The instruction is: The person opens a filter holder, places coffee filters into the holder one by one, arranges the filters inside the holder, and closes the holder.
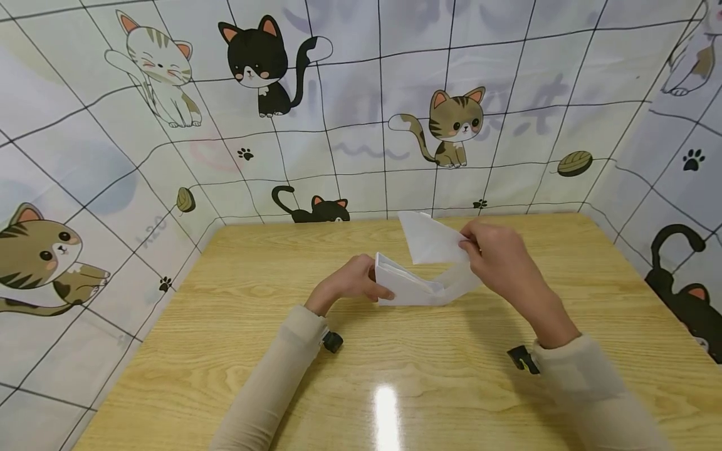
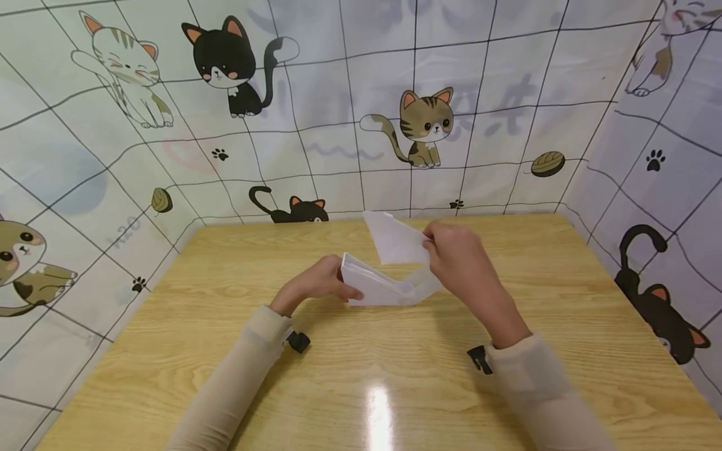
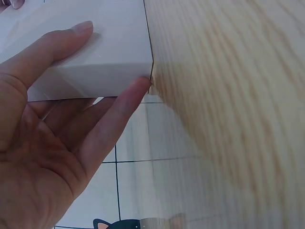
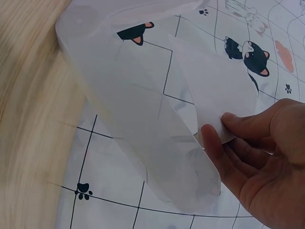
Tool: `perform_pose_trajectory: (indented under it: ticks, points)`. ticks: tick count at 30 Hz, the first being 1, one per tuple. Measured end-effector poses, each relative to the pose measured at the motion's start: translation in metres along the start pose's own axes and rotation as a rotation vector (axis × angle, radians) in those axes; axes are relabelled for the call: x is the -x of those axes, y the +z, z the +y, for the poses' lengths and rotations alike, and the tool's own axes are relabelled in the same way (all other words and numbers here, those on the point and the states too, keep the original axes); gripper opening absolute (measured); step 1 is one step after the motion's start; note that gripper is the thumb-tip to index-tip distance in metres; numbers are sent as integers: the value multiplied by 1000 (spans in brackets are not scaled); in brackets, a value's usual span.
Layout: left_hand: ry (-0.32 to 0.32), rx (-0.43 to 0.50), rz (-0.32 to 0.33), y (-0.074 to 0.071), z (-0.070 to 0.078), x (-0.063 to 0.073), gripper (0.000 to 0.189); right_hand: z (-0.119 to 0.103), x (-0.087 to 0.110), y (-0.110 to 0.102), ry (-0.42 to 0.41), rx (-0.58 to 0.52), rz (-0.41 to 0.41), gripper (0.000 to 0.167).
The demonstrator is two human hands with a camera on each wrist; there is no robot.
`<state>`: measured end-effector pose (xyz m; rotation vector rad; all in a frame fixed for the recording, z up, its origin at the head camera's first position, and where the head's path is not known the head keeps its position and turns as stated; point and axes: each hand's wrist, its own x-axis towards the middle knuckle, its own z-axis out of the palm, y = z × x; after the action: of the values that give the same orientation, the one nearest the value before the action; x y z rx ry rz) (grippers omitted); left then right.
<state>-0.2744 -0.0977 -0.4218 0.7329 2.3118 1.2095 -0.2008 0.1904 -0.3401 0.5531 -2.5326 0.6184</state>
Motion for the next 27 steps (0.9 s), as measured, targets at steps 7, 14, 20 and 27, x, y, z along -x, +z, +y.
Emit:
perform_pose_trajectory:
  ticks: [7, 14, 20, 27]
  points:
    - [-10, 4, -6, -1, 2, 1, 37, -4, 2, 11, -35, -10, -23, 4]
    - [-3, 8, -10, -2, 3, 1, 37, -7, 1, 15, -49, -37, -33, 3]
    - [4, 15, -11, -3, 2, 2, 36, -10, 0, 19, -70, -34, -50, 4]
    - [1, 12, -8, -4, 3, 2, 37, -14, -1, 24, -83, -41, -89, 3]
